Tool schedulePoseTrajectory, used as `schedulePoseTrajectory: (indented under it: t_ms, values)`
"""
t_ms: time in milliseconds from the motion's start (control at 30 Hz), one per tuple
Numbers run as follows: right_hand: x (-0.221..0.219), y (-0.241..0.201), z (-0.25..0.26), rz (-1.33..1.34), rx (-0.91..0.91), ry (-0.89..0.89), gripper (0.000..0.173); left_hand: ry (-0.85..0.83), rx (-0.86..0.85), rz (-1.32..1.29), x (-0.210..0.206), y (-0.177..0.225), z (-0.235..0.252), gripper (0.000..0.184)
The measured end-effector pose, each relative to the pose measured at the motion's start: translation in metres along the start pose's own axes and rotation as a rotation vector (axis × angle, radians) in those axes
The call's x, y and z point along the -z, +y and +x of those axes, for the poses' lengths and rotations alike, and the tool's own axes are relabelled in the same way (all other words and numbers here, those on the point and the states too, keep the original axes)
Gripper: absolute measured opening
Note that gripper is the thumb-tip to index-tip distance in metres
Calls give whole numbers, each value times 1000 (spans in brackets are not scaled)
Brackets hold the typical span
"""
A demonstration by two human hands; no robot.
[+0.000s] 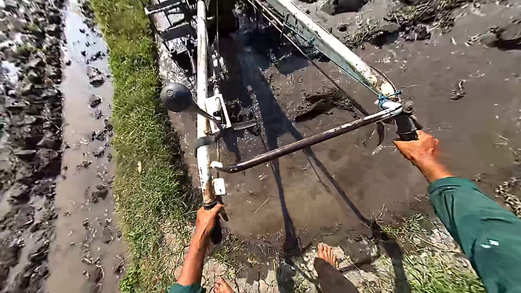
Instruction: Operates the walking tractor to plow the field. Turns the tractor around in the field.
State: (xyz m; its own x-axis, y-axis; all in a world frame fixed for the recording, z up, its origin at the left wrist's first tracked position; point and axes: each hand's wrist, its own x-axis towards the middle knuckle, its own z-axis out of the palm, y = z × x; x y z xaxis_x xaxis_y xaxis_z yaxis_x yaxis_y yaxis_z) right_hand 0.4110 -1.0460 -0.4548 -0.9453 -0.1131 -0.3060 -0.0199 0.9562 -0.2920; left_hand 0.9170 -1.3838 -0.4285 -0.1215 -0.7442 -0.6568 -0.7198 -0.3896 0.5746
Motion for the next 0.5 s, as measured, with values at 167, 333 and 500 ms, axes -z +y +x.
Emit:
schedulePoseTrajectory:
  t_ms: [167,333,500]
  values:
    - [-9,-28,69,39,-9,-5,60,184,-75,35,-28,40,43,26]
    - [-15,-65,137,30,65,-30,62,118,-75,21,-36,104,82,29]
    - [2,-136,191,36,135,-4,57,102,-70,-54,-37,168,133,30]
